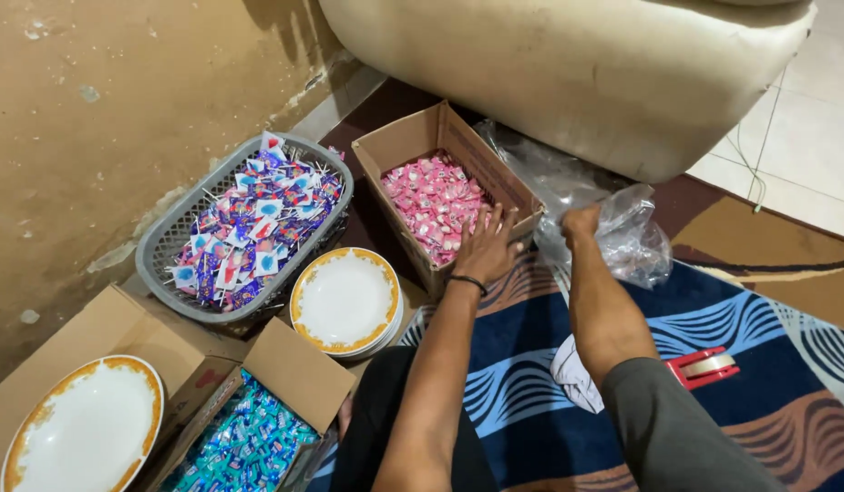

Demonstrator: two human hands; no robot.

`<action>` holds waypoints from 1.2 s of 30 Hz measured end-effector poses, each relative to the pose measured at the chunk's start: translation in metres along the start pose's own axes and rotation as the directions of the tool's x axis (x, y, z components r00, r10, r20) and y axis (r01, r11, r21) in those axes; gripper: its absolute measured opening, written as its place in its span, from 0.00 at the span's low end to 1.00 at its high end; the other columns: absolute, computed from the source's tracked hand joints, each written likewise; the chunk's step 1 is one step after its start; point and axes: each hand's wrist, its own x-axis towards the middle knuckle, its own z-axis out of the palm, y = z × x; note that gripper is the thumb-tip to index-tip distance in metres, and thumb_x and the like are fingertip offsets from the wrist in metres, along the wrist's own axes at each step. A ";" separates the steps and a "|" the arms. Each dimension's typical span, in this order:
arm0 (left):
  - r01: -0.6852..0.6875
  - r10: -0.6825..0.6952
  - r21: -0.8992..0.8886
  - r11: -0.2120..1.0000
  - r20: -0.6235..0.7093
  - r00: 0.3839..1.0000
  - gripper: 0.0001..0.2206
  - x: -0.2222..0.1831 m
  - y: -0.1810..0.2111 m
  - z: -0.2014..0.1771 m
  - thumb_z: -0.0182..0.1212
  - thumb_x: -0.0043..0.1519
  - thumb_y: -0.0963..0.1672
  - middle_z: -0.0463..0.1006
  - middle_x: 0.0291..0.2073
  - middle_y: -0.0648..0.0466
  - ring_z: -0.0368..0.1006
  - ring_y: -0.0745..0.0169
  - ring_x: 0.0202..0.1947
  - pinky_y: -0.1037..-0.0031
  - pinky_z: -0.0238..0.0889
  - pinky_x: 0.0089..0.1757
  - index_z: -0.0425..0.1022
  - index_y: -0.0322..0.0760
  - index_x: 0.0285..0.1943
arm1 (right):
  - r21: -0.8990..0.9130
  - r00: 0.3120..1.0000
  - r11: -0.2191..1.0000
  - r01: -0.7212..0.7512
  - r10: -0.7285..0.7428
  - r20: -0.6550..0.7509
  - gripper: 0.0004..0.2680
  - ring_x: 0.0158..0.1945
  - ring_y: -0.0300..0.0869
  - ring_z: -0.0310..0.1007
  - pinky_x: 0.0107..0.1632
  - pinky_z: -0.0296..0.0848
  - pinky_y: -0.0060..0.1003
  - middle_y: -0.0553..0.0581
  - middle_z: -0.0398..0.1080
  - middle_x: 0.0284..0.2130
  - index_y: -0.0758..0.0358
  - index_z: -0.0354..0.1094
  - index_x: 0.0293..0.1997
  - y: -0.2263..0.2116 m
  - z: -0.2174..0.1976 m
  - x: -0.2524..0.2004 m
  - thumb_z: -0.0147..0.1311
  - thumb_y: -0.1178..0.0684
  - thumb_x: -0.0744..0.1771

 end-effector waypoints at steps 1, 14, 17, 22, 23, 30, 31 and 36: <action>-0.002 0.002 0.001 1.000 -0.003 1.000 0.32 0.002 -0.003 0.003 0.45 0.67 0.57 0.42 0.80 0.49 0.33 0.41 0.79 0.38 0.33 0.68 0.46 0.54 0.81 | 0.002 1.000 1.000 0.002 -0.002 -0.002 0.20 0.65 0.54 0.65 0.64 0.68 0.47 0.63 0.66 0.59 0.51 0.55 0.69 -0.006 -0.004 -0.008 0.51 0.48 0.67; 0.137 -0.089 0.131 0.982 -0.320 0.943 0.35 -0.051 -0.053 -0.030 0.54 0.62 0.58 0.59 0.75 0.46 0.49 0.44 0.77 0.48 0.46 0.67 0.55 0.47 0.77 | -0.415 0.966 0.874 0.252 -0.256 0.046 0.20 0.55 0.73 0.69 0.56 0.68 0.61 0.84 0.69 0.49 0.83 0.51 0.56 -0.024 -0.010 0.003 0.51 0.50 0.68; 0.181 -0.052 0.207 0.961 -0.509 0.859 0.35 -0.089 -0.098 -0.058 0.55 0.62 0.57 0.57 0.75 0.44 0.53 0.44 0.76 0.52 0.53 0.66 0.54 0.46 0.77 | -0.300 0.756 0.732 0.612 -0.653 -0.049 0.14 0.49 0.70 0.68 0.49 0.65 0.59 0.78 0.70 0.44 0.80 0.70 0.49 -0.074 -0.023 -0.079 0.53 0.54 0.67; 0.252 -0.116 0.154 0.955 -0.588 0.801 0.30 -0.263 -0.199 -0.104 0.57 0.67 0.53 0.57 0.74 0.41 0.55 0.42 0.74 0.56 0.54 0.67 0.56 0.45 0.76 | -0.011 0.245 0.245 0.970 -0.970 0.002 0.10 0.46 0.63 0.70 0.50 0.66 0.53 0.72 0.73 0.42 0.75 0.72 0.52 -0.137 0.061 -0.239 0.55 0.61 0.67; 0.268 -0.094 0.207 0.941 -0.599 0.795 0.20 -0.313 -0.205 -0.122 0.52 0.68 0.50 0.69 0.64 0.44 0.65 0.47 0.65 0.59 0.60 0.61 0.67 0.37 0.65 | 0.142 0.178 0.210 0.967 -0.961 0.210 0.10 0.49 0.63 0.70 0.53 0.66 0.53 0.73 0.73 0.44 0.75 0.73 0.53 -0.157 0.074 -0.288 0.54 0.58 0.69; 0.655 -0.368 -0.065 0.753 -0.866 0.337 0.12 -0.714 -0.270 -0.145 0.59 0.56 0.40 0.81 0.41 0.48 0.79 0.47 0.47 0.62 0.72 0.49 0.81 0.38 0.47 | 0.674 -0.583 0.048 0.737 -0.459 0.670 0.15 0.52 0.68 0.74 0.55 0.73 0.59 0.73 0.73 0.46 0.61 0.71 0.56 -0.217 0.133 -0.618 0.56 0.53 0.64; 0.674 -0.376 -0.069 0.736 -0.869 0.321 0.12 -0.761 -0.262 -0.146 0.59 0.56 0.40 0.81 0.41 0.48 0.79 0.47 0.47 0.62 0.72 0.49 0.81 0.38 0.47 | 0.692 -0.605 0.043 0.720 -0.451 0.657 0.15 0.52 0.68 0.74 0.55 0.73 0.59 0.73 0.73 0.46 0.61 0.71 0.56 -0.212 0.143 -0.658 0.56 0.53 0.64; 0.960 -0.623 -0.150 0.237 -0.781 0.032 0.19 -0.905 -0.219 -0.161 0.58 0.63 0.41 0.73 0.57 0.49 0.67 0.48 0.62 0.57 0.66 0.53 0.72 0.38 0.65 | 0.892 -0.836 0.071 0.446 -0.323 0.443 0.14 0.51 0.65 0.75 0.56 0.74 0.57 0.71 0.74 0.44 0.62 0.70 0.54 -0.170 0.193 -0.848 0.52 0.47 0.67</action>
